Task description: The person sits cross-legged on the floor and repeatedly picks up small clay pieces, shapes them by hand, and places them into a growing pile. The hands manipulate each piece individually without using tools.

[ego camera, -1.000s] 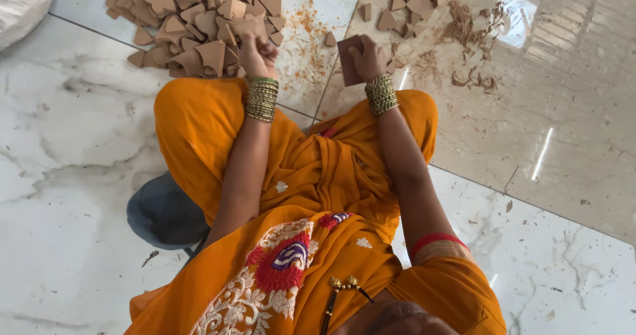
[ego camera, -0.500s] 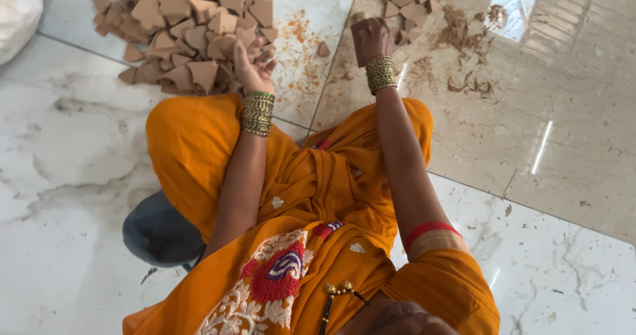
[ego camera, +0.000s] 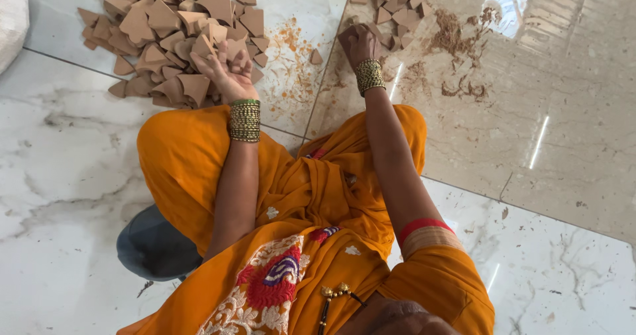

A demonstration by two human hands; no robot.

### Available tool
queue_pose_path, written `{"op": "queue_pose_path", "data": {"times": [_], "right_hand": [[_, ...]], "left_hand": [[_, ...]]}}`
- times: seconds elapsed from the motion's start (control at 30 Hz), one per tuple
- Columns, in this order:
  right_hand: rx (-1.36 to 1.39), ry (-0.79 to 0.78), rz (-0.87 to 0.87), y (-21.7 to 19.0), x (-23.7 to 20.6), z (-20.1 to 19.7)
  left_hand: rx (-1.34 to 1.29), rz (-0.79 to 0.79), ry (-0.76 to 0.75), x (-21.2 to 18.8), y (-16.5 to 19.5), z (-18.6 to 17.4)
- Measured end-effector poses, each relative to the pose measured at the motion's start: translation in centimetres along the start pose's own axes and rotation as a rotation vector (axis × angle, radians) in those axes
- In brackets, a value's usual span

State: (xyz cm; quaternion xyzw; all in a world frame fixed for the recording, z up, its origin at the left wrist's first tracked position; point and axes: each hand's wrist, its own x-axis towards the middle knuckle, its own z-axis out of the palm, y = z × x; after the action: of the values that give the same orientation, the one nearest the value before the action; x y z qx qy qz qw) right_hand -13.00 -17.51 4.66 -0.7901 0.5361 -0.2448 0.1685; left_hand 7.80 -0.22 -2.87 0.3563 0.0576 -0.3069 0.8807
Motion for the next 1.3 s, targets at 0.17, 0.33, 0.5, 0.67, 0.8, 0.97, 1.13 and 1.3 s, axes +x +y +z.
{"op": "queue_pose_path", "data": {"times": [0.17, 0.33, 0.5, 0.67, 0.8, 0.97, 1.13, 1.3], "right_hand": [[0.093, 0.002, 0.057, -0.2, -0.6, 0.3], [0.314, -0.193, -0.1, -2.1, -1.7, 0.4], [0.583, -0.642, -0.292, -3.9, -5.3, -0.4], [0.76, -0.646, -0.129, -4.2, -7.1, -1.4], [1.29, -0.537, 0.21, -3.0, -7.5, -1.8], [1.128, -0.453, 0.238, -3.6, -9.0, -1.0], [0.878, -0.357, 0.124, -6.6, -10.7, 0.3], [0.716, -0.217, -0.052, -8.2, -12.5, 1.3]], "left_hand": [[0.25, -0.04, -0.123, -0.9, -1.4, 0.9], [0.783, -0.178, -0.259, -1.9, -3.0, 1.6], [0.978, -0.192, -0.472, -3.6, -3.3, 2.7], [0.644, -0.352, -0.627, -4.9, -2.4, 3.3], [0.52, -0.359, -0.62, -5.4, -1.6, 3.6], [0.394, -0.243, -0.67, -6.4, -1.5, 4.1], [0.409, -0.122, -0.676, -6.7, -2.4, 3.8], [0.302, -0.061, -0.588, -6.0, -2.3, 4.1]]}}
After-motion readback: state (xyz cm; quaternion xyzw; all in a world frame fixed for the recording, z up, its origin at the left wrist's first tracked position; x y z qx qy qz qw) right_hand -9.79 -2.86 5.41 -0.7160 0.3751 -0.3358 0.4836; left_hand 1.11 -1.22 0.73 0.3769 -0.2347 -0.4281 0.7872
